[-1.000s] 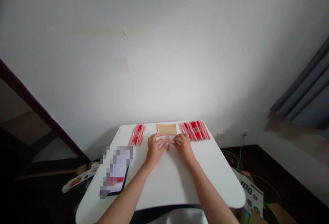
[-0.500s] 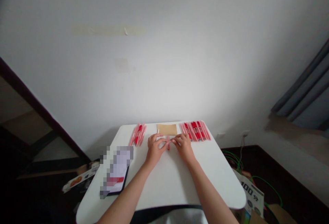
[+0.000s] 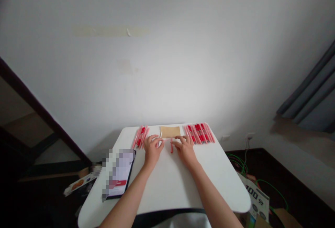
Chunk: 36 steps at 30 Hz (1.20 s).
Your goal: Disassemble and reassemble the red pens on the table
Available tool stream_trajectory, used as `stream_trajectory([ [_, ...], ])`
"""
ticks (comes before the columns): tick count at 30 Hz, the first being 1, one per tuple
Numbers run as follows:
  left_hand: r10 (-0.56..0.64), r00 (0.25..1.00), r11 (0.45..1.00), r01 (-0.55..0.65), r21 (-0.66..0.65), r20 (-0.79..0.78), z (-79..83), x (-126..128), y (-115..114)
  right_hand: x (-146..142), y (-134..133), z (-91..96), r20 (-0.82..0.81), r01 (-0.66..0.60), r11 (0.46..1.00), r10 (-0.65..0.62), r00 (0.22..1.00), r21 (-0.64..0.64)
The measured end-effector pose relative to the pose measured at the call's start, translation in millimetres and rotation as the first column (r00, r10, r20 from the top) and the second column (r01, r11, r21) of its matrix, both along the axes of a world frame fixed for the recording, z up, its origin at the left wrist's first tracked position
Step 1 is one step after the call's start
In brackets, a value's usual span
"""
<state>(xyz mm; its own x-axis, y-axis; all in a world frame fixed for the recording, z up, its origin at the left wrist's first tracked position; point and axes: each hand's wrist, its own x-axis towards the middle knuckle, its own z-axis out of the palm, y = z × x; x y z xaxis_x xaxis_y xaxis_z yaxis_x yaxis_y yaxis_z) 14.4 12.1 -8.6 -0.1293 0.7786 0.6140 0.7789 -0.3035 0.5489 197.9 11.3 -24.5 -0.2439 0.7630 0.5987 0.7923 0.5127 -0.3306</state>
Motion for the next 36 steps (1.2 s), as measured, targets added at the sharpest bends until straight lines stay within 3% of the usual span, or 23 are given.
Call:
stream_trajectory([
  [8,0.051,0.999,0.999,-0.051,0.000,0.004,-0.5,-0.9,0.9,-2.3,-3.9,3.2,0.042,0.011,1.000,-0.009,0.999,-0.030],
  [36,0.037,0.999,0.999,-0.037,0.018,-0.008,1.3,-0.7,-0.6,1.8,2.2,-6.2,-0.027,0.044,0.999,-0.044,0.999,-0.002],
])
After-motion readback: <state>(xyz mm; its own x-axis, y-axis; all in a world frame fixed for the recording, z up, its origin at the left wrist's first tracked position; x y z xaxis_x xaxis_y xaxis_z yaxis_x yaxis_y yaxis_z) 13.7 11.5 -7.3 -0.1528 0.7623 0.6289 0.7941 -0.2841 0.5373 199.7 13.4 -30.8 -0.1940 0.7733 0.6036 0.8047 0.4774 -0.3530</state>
